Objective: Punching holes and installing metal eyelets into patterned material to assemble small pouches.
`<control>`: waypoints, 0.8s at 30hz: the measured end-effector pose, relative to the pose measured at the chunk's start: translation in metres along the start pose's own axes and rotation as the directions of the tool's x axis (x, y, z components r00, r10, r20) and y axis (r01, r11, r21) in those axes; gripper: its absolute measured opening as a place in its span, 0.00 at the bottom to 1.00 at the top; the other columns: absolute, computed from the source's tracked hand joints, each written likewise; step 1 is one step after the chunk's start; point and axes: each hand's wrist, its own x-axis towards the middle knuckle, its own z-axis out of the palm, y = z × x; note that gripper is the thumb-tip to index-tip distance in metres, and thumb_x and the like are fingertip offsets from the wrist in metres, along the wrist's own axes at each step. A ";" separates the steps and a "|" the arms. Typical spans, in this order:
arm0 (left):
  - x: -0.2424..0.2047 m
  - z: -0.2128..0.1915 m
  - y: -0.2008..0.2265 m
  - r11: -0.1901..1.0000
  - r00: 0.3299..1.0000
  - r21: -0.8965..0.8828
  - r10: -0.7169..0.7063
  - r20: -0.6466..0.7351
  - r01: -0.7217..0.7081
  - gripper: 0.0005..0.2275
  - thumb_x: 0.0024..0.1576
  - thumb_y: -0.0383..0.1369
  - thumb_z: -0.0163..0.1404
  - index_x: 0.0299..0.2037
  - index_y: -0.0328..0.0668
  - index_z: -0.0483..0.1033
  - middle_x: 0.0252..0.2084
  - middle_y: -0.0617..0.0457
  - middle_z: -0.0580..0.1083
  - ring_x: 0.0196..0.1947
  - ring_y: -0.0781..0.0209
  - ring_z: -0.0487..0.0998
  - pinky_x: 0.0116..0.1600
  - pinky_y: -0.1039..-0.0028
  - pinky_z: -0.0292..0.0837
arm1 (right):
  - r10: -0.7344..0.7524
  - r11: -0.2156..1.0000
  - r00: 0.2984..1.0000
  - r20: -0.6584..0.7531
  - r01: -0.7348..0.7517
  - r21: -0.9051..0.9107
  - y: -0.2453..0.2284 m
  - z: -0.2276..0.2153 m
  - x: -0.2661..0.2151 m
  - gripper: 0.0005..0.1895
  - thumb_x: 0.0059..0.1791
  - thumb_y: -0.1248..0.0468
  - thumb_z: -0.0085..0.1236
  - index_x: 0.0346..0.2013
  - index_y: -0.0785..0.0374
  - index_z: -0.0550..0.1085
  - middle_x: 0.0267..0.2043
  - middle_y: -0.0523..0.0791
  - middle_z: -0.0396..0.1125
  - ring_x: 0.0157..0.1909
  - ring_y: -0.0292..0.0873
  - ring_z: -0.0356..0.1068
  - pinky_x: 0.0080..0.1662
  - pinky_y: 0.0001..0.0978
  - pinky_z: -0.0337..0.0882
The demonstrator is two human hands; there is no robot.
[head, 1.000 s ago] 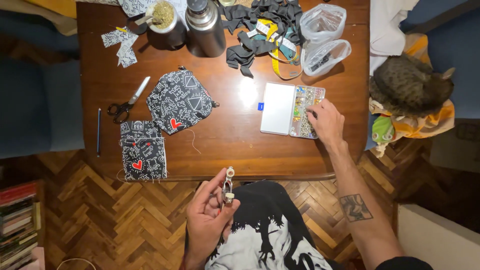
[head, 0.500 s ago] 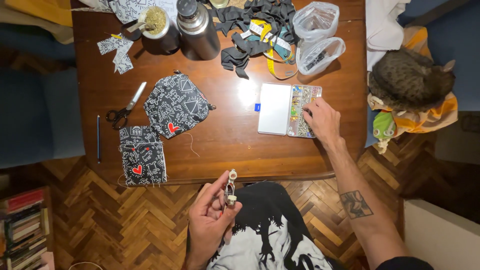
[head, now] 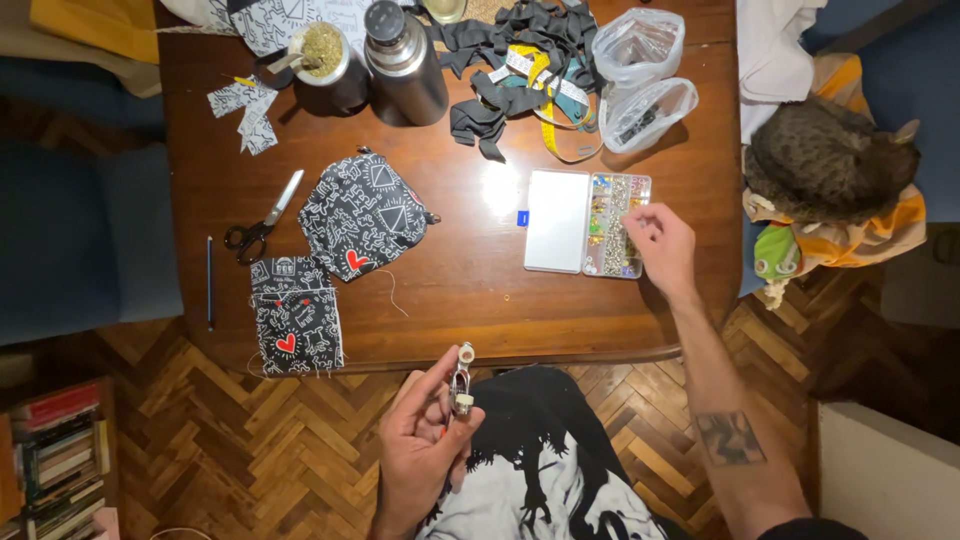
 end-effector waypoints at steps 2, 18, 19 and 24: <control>0.001 0.002 0.006 1.000 1.000 0.007 -0.014 0.004 0.014 0.31 0.63 0.21 0.65 0.79 0.29 0.75 0.42 0.54 0.62 0.12 0.71 0.68 0.13 0.83 0.66 | 0.054 0.937 0.997 0.051 -0.068 0.343 -0.036 0.002 -0.022 0.03 0.61 0.69 0.68 0.50 0.65 0.83 0.40 0.44 0.79 0.27 0.29 0.63 0.28 0.19 0.62; 0.003 -0.008 0.009 1.000 0.998 -0.005 -0.002 0.066 0.002 0.30 0.63 0.21 0.65 0.79 0.27 0.74 0.42 0.53 0.63 0.13 0.71 0.69 0.15 0.84 0.68 | 0.152 0.691 0.987 0.061 -0.150 0.707 -0.060 0.006 -0.056 0.14 0.56 0.74 0.70 0.56 0.76 0.84 0.52 0.63 0.82 0.38 0.37 0.83 0.24 0.21 0.81; 0.003 -0.009 0.009 1.000 0.998 -0.005 -0.002 0.065 0.002 0.30 0.63 0.21 0.65 0.79 0.27 0.74 0.42 0.53 0.63 0.13 0.71 0.69 0.15 0.84 0.68 | 0.152 0.690 0.986 0.063 -0.151 0.708 -0.060 0.007 -0.056 0.14 0.56 0.74 0.70 0.56 0.76 0.84 0.52 0.63 0.82 0.38 0.37 0.83 0.24 0.21 0.81; 0.004 -0.010 0.011 1.000 0.998 0.012 -0.003 0.060 0.002 0.31 0.63 0.22 0.66 0.79 0.27 0.74 0.42 0.53 0.63 0.13 0.70 0.69 0.14 0.84 0.66 | 0.128 0.718 0.992 0.024 -0.109 0.687 -0.084 0.002 -0.063 0.15 0.55 0.75 0.72 0.56 0.76 0.82 0.46 0.62 0.81 0.43 0.41 0.85 0.24 0.25 0.83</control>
